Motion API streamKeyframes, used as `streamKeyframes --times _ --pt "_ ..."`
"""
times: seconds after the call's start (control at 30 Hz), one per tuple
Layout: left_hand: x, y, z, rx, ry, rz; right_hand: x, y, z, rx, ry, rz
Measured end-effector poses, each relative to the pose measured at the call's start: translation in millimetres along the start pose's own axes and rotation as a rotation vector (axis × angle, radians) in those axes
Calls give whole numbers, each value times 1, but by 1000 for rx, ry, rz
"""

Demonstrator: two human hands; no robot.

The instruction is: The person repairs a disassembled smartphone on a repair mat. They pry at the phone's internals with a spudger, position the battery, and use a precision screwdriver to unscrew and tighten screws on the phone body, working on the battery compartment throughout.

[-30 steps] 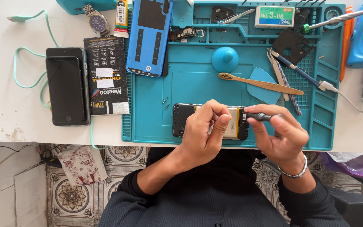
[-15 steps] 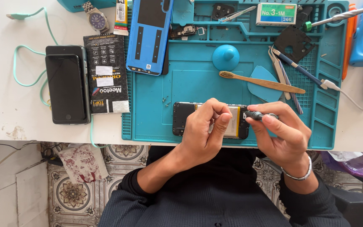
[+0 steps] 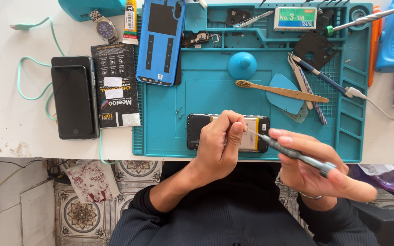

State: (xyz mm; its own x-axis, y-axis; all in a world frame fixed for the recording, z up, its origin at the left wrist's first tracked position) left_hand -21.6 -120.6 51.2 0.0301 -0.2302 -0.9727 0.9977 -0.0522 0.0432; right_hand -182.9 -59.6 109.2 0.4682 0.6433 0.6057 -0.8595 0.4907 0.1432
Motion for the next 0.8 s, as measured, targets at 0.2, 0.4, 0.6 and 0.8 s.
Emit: streamKeyframes --times 0.2,0.4,0.6,0.8 --pt "-3 -2 2 20 -26 -2 -3 4 -6 -15 36 23" --pt "-6 -3 3 20 -55 17 -6 7 -9 -33 43 -8" --pt "-7 -3 4 24 -69 32 -15 8 -13 -5 -92 -40" --pt "-6 -3 3 18 -69 65 -11 3 -10 -7 -51 -19"
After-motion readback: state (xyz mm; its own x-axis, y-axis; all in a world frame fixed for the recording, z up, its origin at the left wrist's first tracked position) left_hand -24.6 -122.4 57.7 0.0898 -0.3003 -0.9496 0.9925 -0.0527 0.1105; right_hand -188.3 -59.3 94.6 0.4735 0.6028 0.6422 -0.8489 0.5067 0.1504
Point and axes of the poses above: each hand's wrist, its own z-axis towards the middle knuckle, its own y-axis out of the back of the hand, x = y × z, the point moved 8 cm from there along z, towards the middle knuckle, and after that the axes turned 13 degrees about -x, right-handed, at the moved point
